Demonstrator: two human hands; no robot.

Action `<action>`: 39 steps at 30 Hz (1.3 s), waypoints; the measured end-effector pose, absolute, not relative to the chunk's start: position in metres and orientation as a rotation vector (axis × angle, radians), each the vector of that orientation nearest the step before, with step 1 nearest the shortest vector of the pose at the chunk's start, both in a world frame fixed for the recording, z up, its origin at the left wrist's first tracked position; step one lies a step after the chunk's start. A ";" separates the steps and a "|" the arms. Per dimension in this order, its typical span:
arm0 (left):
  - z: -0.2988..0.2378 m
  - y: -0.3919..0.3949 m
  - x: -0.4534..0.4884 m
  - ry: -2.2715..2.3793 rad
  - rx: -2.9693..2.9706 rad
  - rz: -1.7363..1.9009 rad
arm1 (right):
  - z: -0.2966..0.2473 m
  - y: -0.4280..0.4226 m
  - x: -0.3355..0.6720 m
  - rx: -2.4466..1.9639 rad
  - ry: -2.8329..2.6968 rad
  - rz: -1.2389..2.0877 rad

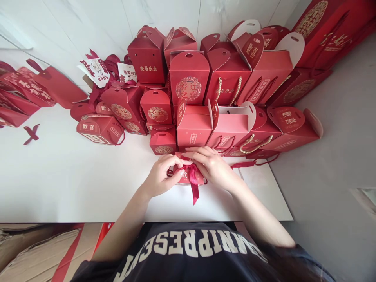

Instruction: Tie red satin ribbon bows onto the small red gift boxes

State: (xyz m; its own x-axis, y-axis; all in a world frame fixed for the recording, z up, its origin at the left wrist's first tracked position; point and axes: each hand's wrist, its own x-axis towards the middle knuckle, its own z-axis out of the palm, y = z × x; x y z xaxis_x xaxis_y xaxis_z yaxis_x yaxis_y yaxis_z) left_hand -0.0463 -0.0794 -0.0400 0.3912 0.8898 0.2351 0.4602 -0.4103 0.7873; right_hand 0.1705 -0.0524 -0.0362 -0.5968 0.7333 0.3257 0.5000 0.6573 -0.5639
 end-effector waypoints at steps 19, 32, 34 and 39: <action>-0.045 -0.074 -0.050 1.248 1.874 0.942 | -0.008 -0.075 0.192 -0.950 -2.001 0.629; -0.041 -0.066 -0.040 1.366 1.875 0.844 | -0.035 -0.113 0.162 -0.511 -2.498 0.690; -0.040 -0.066 -0.044 1.353 1.838 0.866 | -0.031 -0.114 0.167 -0.460 -2.490 0.761; -0.031 -0.062 -0.060 1.214 2.046 0.859 | -0.024 -0.101 0.187 -0.835 -2.101 0.856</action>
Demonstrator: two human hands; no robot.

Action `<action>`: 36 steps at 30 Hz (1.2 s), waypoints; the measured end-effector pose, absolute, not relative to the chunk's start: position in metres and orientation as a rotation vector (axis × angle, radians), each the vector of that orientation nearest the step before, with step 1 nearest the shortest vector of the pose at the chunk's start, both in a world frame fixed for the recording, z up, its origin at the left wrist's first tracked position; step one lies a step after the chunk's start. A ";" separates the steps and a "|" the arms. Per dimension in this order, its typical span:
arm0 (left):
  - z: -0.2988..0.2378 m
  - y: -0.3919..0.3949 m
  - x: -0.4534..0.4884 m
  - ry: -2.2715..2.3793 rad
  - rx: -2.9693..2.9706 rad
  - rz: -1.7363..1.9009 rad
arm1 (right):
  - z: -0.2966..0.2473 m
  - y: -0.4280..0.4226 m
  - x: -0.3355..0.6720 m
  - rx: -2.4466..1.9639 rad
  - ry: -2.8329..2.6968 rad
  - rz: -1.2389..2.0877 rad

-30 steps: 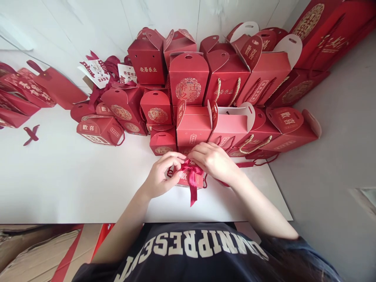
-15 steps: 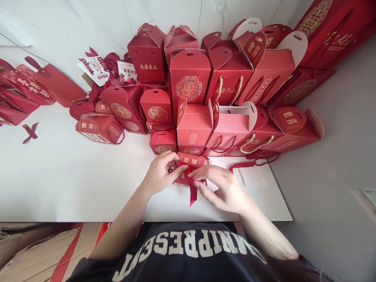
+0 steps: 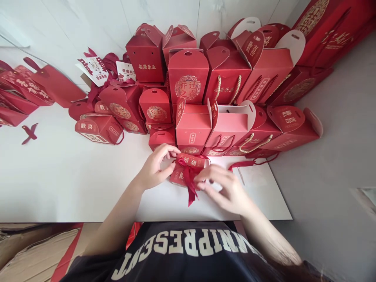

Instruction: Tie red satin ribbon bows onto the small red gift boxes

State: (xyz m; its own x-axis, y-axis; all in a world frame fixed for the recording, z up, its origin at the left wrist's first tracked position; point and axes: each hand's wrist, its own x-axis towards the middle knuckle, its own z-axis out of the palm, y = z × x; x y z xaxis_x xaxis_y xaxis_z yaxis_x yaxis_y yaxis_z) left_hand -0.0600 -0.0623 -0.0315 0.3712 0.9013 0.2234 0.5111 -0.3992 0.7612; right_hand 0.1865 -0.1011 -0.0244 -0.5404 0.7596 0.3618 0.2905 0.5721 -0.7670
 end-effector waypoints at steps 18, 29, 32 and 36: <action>-0.011 -0.042 -0.059 1.004 2.032 0.447 | -0.037 -0.060 0.192 -1.092 -1.904 1.540; -0.002 -0.034 -0.067 0.916 1.850 0.121 | -0.036 -0.052 0.191 -1.167 -1.989 1.380; -0.003 -0.032 -0.068 0.773 1.672 0.059 | -0.037 -0.050 0.190 -1.104 -1.972 1.472; -0.009 -0.031 -0.068 0.719 1.478 0.147 | -0.031 -0.059 0.182 -1.208 -1.988 1.088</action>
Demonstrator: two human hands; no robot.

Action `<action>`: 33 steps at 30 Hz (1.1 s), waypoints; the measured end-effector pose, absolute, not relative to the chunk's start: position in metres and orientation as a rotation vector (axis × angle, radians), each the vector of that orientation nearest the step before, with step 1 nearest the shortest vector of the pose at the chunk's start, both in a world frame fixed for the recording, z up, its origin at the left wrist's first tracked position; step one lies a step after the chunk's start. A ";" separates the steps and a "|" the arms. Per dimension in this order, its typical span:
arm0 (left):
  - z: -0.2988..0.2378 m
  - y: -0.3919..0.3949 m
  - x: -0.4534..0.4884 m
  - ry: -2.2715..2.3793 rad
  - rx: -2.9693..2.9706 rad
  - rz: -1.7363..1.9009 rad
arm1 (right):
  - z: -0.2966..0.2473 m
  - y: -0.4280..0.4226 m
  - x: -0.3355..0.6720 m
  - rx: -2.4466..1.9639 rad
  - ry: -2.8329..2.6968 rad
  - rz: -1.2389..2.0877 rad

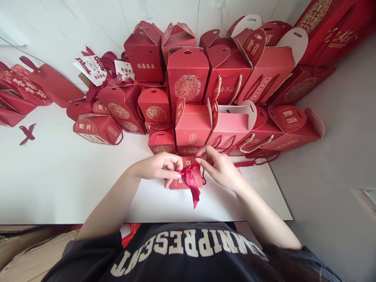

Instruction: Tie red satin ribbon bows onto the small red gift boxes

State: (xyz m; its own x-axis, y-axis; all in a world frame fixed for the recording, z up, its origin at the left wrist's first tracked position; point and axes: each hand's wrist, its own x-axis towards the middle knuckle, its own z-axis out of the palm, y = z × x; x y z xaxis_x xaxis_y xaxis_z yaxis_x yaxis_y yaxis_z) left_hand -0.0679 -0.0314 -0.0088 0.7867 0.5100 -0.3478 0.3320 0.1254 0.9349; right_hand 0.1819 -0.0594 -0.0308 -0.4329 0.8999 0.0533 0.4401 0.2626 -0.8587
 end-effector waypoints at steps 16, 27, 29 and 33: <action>-0.020 -0.057 -0.059 1.128 1.063 0.390 | -0.036 -0.093 0.177 -1.033 -1.945 0.840; -0.023 -0.065 -0.044 1.234 1.045 0.596 | -0.041 -0.106 0.166 -0.661 -2.394 0.396; -0.025 -0.067 -0.047 1.217 1.120 0.639 | -0.038 -0.104 0.172 -0.645 -2.388 0.524; -0.027 -0.072 -0.058 1.212 1.451 0.879 | -0.030 -0.097 0.184 -0.648 -2.248 0.785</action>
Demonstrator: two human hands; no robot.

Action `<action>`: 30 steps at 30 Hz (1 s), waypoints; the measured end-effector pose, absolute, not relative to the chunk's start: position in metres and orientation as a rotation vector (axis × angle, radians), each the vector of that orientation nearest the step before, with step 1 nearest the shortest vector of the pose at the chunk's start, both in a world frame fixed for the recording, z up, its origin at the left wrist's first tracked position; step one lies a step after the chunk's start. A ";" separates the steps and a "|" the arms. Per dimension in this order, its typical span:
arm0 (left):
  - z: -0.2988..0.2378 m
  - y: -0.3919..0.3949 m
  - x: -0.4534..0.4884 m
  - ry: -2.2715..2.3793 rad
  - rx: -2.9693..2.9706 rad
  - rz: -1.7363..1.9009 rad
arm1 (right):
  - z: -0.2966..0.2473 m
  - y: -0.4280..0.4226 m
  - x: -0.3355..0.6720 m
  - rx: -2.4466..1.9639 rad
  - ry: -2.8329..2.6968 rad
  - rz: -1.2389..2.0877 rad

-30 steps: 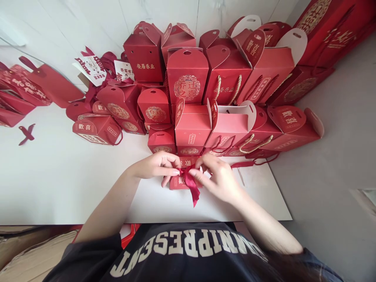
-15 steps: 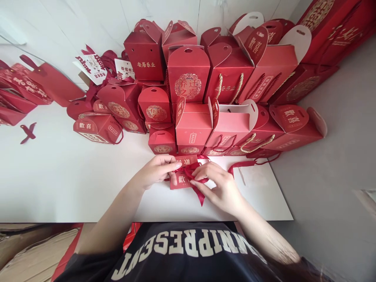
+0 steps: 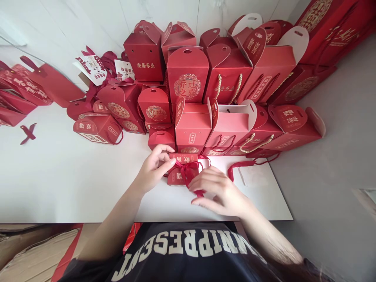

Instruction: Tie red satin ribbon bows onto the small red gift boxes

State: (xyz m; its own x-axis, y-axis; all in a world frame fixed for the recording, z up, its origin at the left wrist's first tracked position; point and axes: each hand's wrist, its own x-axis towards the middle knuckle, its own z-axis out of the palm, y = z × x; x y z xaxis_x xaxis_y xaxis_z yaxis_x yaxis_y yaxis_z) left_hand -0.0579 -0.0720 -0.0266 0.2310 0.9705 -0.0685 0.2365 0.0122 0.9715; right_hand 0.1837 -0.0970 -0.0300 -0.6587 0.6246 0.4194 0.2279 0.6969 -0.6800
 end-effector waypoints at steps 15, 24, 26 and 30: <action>-0.018 -0.054 -0.080 1.099 2.527 0.574 | -0.050 -0.061 0.180 -1.077 -1.977 1.053; -0.021 -0.029 -0.075 0.944 2.204 0.471 | -0.043 -0.047 0.179 -0.912 -2.048 1.221; -0.023 -0.027 -0.075 0.941 2.139 0.487 | -0.044 -0.045 0.178 -0.876 -2.048 1.242; -0.024 -0.029 -0.073 1.025 2.167 0.500 | -0.048 -0.040 0.180 -0.851 -2.061 1.212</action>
State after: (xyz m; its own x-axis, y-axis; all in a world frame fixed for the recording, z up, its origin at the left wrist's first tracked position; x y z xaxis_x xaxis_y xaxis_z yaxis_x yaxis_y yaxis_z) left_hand -0.0728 -0.0287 -0.0241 0.6161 0.7859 0.0521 0.5252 -0.4592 0.7165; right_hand 0.1802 -0.0405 -0.0483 -0.6185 0.7674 0.1691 0.2253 0.3794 -0.8974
